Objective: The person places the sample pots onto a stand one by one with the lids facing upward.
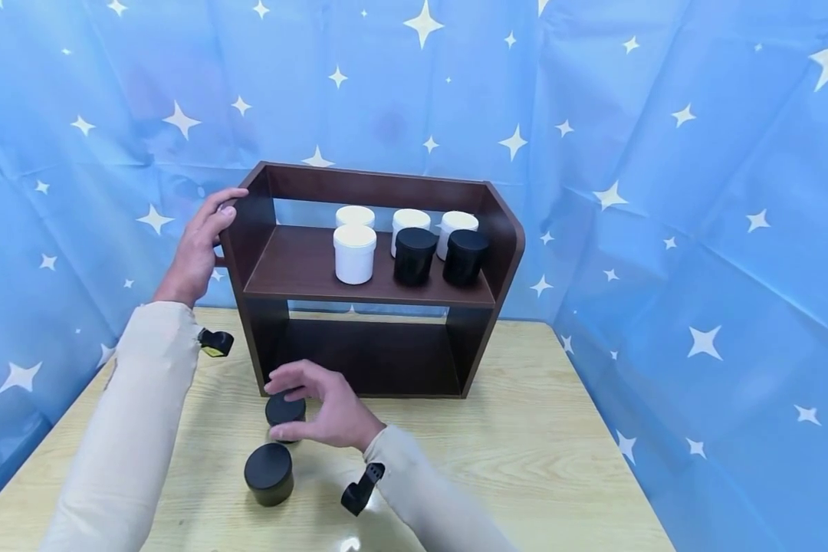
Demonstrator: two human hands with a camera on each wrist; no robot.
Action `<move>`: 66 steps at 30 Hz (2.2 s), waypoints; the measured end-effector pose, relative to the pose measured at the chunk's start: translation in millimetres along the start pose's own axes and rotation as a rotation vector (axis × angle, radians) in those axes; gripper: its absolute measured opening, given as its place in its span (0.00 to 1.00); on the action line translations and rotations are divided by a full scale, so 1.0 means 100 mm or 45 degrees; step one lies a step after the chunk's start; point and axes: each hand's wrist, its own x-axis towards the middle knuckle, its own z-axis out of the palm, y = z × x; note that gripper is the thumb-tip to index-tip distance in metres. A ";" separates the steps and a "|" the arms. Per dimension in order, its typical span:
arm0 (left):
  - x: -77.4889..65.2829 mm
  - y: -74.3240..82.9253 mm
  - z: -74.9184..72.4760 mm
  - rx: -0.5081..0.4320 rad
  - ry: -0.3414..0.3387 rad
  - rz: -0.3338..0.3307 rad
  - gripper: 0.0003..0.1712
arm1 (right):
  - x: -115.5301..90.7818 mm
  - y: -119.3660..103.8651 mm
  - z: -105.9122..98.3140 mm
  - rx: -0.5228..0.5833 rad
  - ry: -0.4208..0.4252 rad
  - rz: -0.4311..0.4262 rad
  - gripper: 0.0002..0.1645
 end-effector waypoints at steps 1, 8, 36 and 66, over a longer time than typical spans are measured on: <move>0.01 -0.01 -0.01 0.000 0.002 0.003 0.28 | -0.02 0.02 0.01 0.011 -0.018 0.007 0.38; 0.01 -0.03 -0.02 0.009 0.008 0.001 0.29 | -0.14 0.18 0.14 0.014 -0.099 0.074 0.38; 0.02 -0.02 -0.02 0.006 0.002 -0.022 0.29 | -0.46 0.76 0.56 -0.114 -0.073 0.346 0.44; 0.01 -0.02 -0.01 -0.006 0.006 -0.012 0.28 | -0.49 0.85 0.78 -0.131 -0.030 0.384 0.45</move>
